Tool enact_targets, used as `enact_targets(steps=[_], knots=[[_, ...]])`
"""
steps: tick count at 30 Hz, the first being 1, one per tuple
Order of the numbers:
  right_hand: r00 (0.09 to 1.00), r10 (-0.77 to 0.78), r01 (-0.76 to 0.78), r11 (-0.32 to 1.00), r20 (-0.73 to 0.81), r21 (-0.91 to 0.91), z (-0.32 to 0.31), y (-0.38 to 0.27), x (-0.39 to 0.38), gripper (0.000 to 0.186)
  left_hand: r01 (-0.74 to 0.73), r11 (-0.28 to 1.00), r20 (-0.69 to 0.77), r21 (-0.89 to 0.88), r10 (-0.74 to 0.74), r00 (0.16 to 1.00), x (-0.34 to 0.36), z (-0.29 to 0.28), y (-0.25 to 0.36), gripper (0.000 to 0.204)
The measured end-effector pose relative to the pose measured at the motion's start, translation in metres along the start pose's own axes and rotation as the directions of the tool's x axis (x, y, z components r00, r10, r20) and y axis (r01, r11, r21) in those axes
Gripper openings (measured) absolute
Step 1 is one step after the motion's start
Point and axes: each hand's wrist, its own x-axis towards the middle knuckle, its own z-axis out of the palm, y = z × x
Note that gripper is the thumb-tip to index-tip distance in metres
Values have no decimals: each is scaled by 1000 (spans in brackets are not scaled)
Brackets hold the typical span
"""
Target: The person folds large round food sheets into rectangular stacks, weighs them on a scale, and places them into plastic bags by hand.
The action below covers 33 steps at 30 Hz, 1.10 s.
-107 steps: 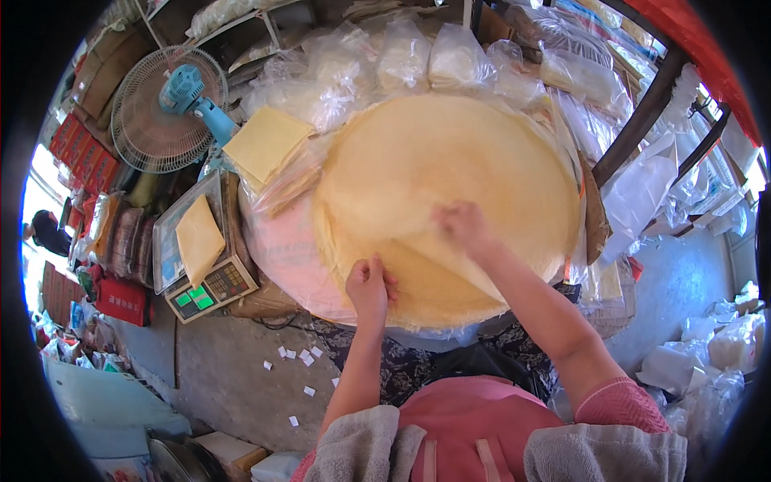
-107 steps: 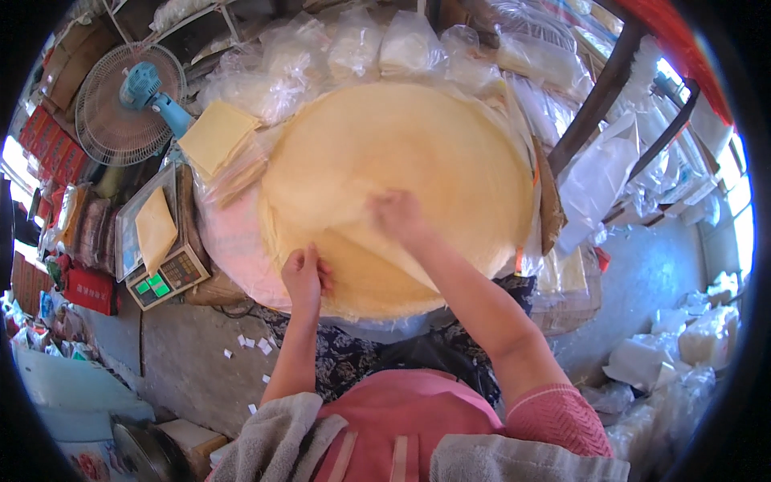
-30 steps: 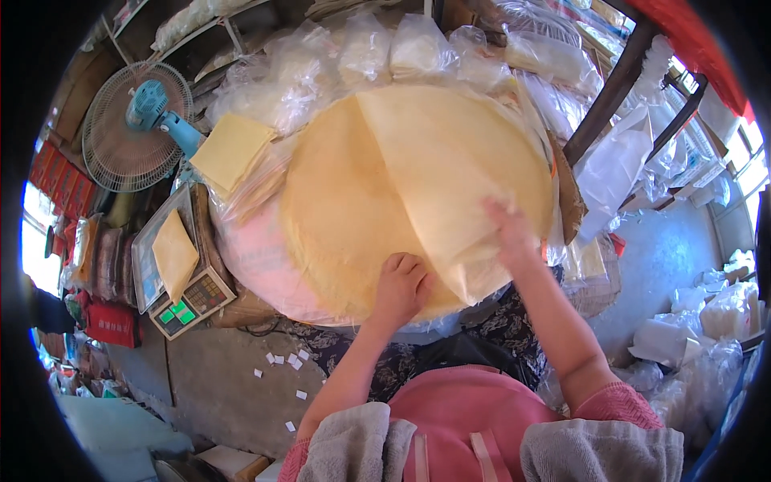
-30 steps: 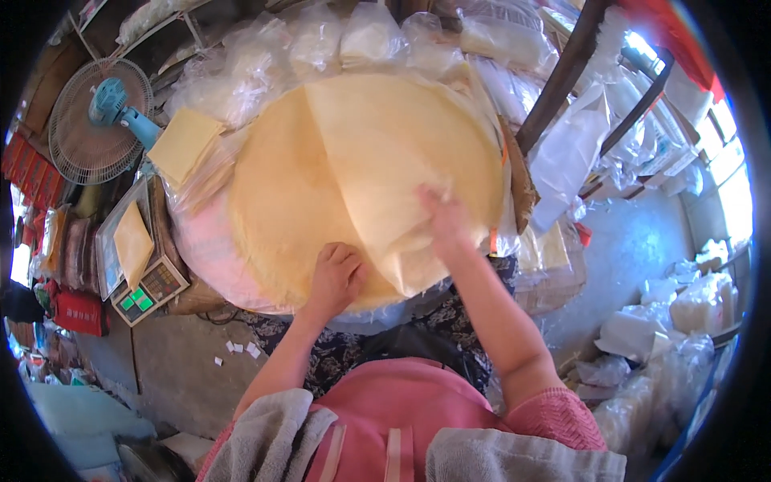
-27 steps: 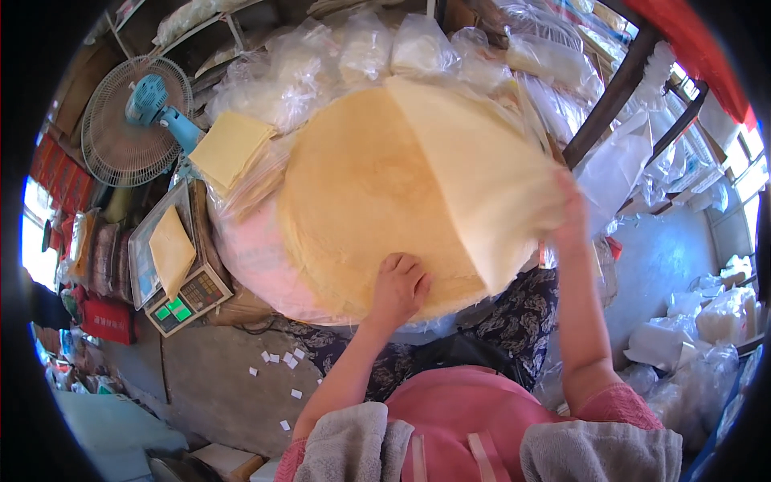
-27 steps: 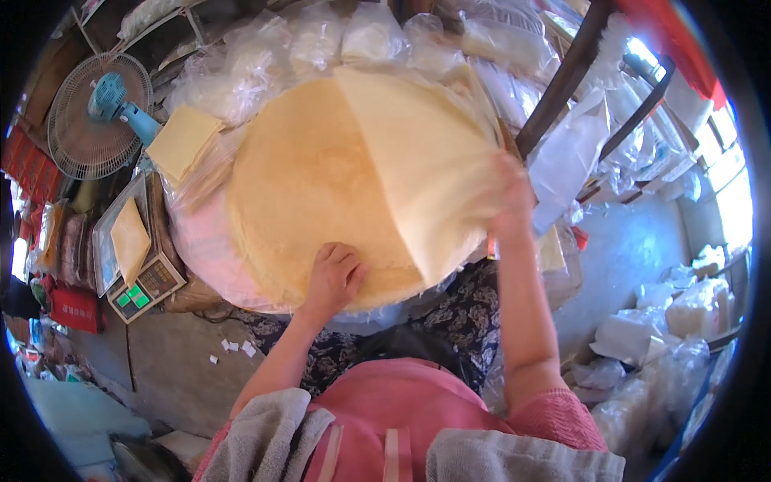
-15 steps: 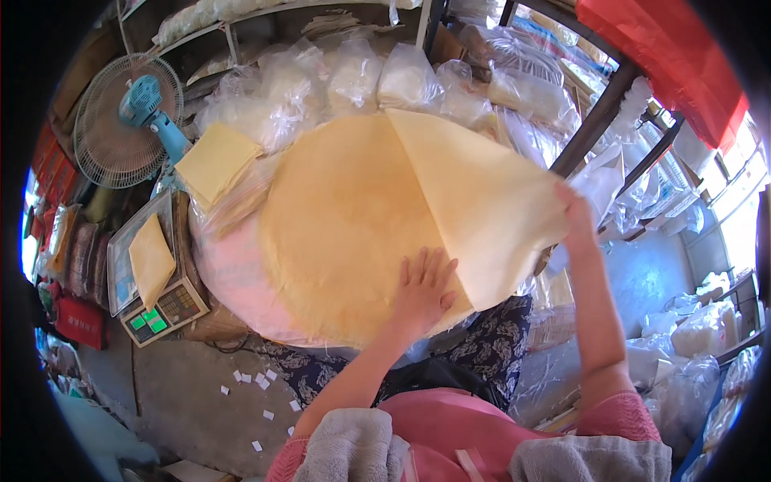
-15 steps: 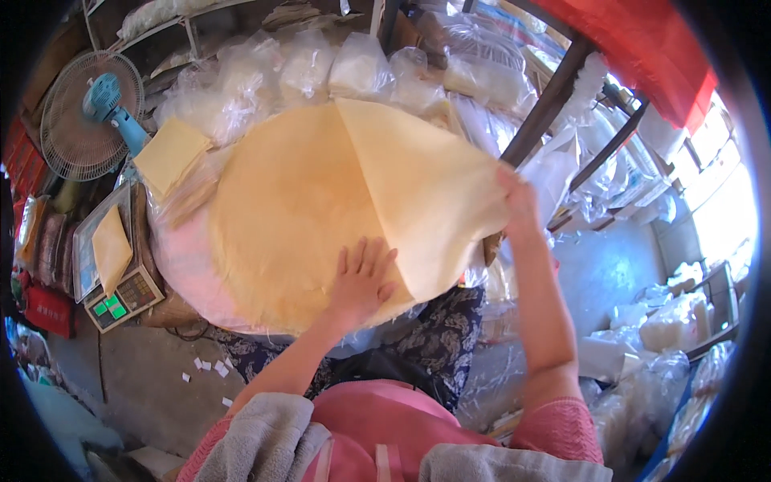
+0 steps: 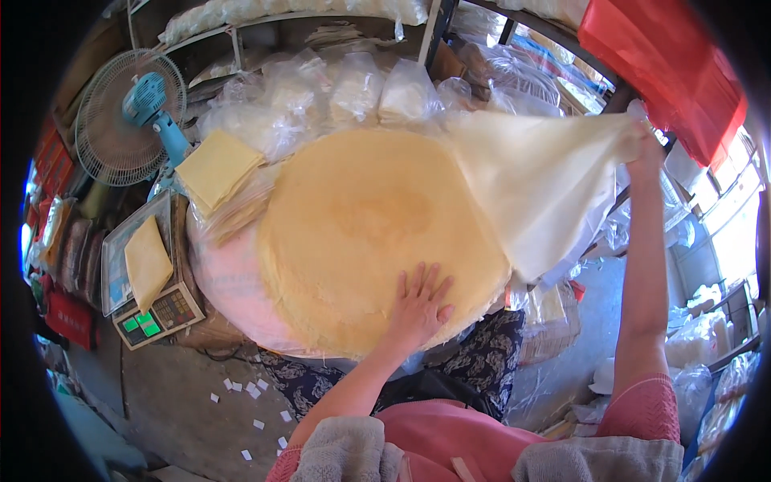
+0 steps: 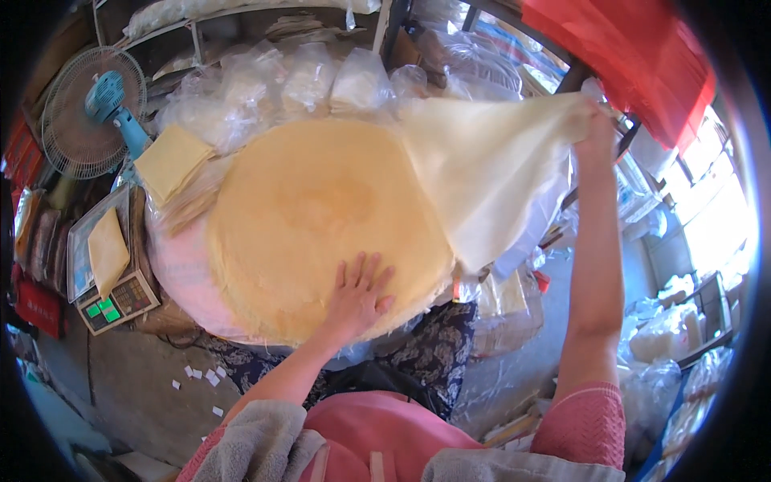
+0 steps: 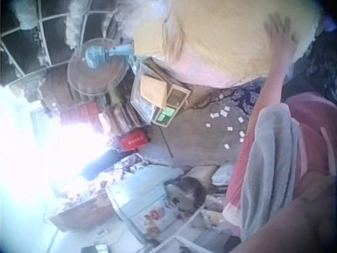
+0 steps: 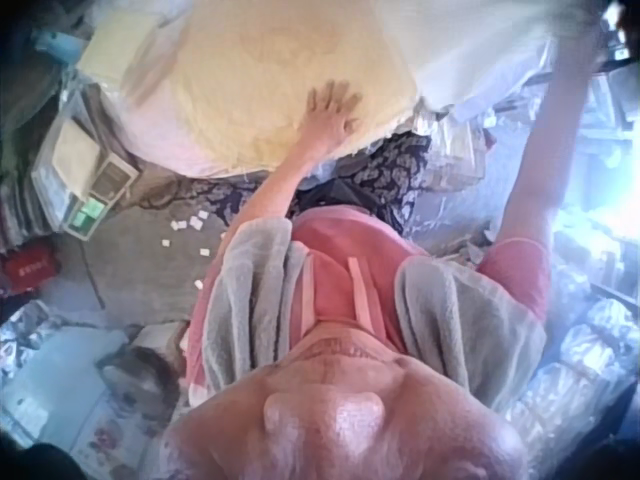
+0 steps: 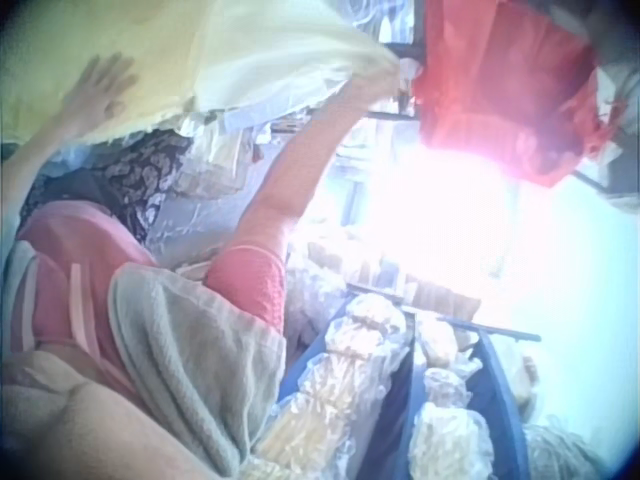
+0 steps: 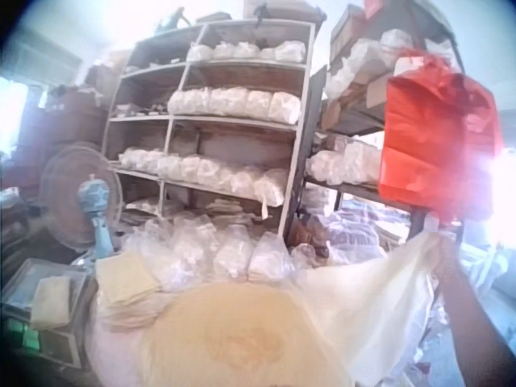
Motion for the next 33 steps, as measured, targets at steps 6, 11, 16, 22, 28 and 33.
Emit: enact_targets(steps=[6,11,16,22,28,33], knots=[[991,19,-69,922,132,380,107,-50,-33,18,0,1000,-15,-11,0,1000,-1,-7,1,54],[306,65,674,690,950,-264,268,28,-259,45,-12,955,-163,-295,-38,986,-20,19,-42,54],[-103,-122,415,897,987,154,228,22,-407,54,-337,-683,199,-648,-578,791,-63,-90,-111,67],[-179,-7,382,921,984,76,175,10,-438,55,102,-333,309,-937,-661,684,-89,-146,-135,74],[-220,137,406,913,966,-37,161,-14,-437,59,583,302,216,-754,-725,655,-44,-133,-116,89],[-185,135,453,891,973,-37,160,-26,-454,61,698,700,191,154,-714,674,-18,-157,-65,54]])
